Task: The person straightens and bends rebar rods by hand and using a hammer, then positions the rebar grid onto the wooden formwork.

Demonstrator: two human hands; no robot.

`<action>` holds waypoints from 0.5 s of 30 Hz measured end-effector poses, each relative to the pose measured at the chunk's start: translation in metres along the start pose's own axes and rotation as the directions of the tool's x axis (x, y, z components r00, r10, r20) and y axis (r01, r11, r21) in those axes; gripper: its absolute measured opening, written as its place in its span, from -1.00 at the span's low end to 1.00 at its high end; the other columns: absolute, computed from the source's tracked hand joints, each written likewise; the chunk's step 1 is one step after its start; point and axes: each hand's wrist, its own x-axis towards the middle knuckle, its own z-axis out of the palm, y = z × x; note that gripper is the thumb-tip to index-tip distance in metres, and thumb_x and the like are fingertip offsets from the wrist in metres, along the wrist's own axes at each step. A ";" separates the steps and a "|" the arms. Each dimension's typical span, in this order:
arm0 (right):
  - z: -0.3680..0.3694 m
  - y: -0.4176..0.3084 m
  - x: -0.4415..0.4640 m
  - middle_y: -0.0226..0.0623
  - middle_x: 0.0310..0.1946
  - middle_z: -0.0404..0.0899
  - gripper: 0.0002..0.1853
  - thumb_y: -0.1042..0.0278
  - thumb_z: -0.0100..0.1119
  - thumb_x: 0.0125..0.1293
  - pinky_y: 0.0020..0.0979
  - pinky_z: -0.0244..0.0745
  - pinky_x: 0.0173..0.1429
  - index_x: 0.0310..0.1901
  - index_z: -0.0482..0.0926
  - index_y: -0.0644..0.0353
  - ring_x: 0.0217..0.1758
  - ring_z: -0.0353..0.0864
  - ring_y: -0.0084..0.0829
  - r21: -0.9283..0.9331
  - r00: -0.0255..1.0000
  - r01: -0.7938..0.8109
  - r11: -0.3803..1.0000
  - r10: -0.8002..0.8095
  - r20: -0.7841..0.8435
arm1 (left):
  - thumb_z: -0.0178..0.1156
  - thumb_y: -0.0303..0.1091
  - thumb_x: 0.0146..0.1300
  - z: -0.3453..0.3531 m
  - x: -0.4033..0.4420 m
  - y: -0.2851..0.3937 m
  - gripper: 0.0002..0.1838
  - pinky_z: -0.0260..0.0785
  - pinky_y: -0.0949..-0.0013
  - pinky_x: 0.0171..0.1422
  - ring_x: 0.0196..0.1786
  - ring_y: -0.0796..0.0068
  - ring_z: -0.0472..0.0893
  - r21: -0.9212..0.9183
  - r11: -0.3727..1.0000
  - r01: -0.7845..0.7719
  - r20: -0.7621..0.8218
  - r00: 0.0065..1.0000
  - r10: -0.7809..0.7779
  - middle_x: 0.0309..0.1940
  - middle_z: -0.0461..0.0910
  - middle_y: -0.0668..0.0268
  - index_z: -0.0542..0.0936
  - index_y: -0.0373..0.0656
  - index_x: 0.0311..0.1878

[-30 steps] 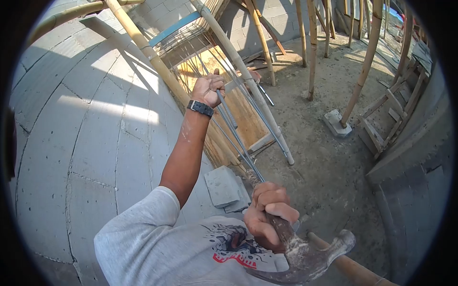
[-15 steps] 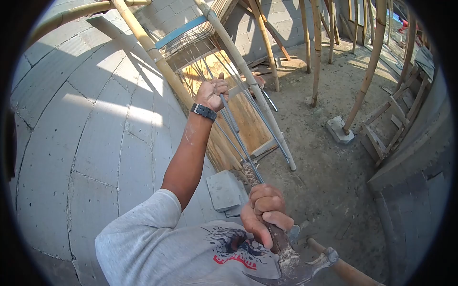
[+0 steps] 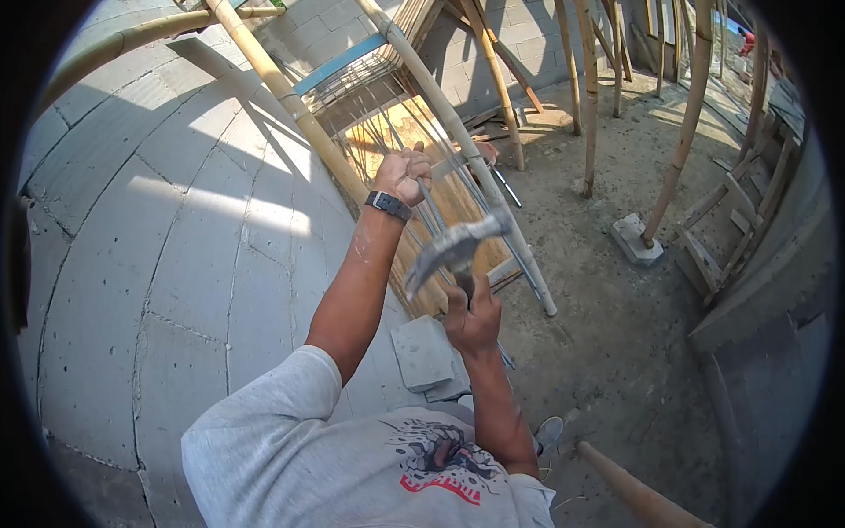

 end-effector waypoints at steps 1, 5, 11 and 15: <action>0.005 0.008 0.004 -0.43 -0.60 0.26 -0.50 -0.22 -0.04 0.45 -0.53 0.14 -0.57 -0.24 0.33 0.16 -0.64 0.19 -0.59 -0.180 0.962 -0.229 0.956 0.250 0.104 | -0.22 -0.38 0.49 -0.005 -0.003 0.001 -0.82 -0.06 0.57 -0.66 -0.68 0.70 0.12 0.022 1.000 -0.009 -0.031 0.999 0.010 -0.68 0.14 0.56 0.36 -0.15 -0.24; -0.014 -0.033 -0.004 -0.44 -0.60 0.25 -0.49 -0.25 -0.05 0.44 -0.56 0.13 -0.55 -0.24 0.33 0.14 -0.64 0.20 -0.62 0.095 0.986 -0.092 0.991 0.104 -0.130 | -0.20 -0.39 0.48 -0.007 0.001 0.011 -0.79 -0.07 0.56 -0.67 -0.69 0.70 0.11 0.014 1.000 0.000 0.033 0.999 -0.001 -0.69 0.16 0.57 0.37 -0.12 -0.31; 0.008 -0.040 0.010 -0.41 -0.64 0.29 -0.54 -0.17 0.01 0.45 -0.46 0.22 -0.59 -0.24 0.30 0.13 -0.70 0.22 -0.52 0.244 0.772 0.615 0.750 -0.510 -0.379 | -0.20 -0.40 0.47 0.004 -0.001 0.004 -0.81 -0.09 0.56 -0.69 -0.71 0.72 0.10 0.003 1.000 -0.005 -0.052 0.999 0.005 -0.69 0.19 0.58 0.37 -0.11 -0.29; -0.017 -0.008 -0.003 -0.26 -0.59 0.55 -0.61 0.02 0.16 0.41 -0.26 0.42 -0.51 -0.35 0.42 0.22 -0.61 0.57 -0.11 -0.333 0.982 -0.060 0.941 0.115 0.148 | -0.18 -0.41 0.45 0.011 0.006 -0.002 -0.82 -0.09 0.56 -0.69 -0.71 0.71 0.11 0.003 1.000 -0.012 -0.033 0.999 0.012 -0.69 0.20 0.58 0.35 -0.07 -0.32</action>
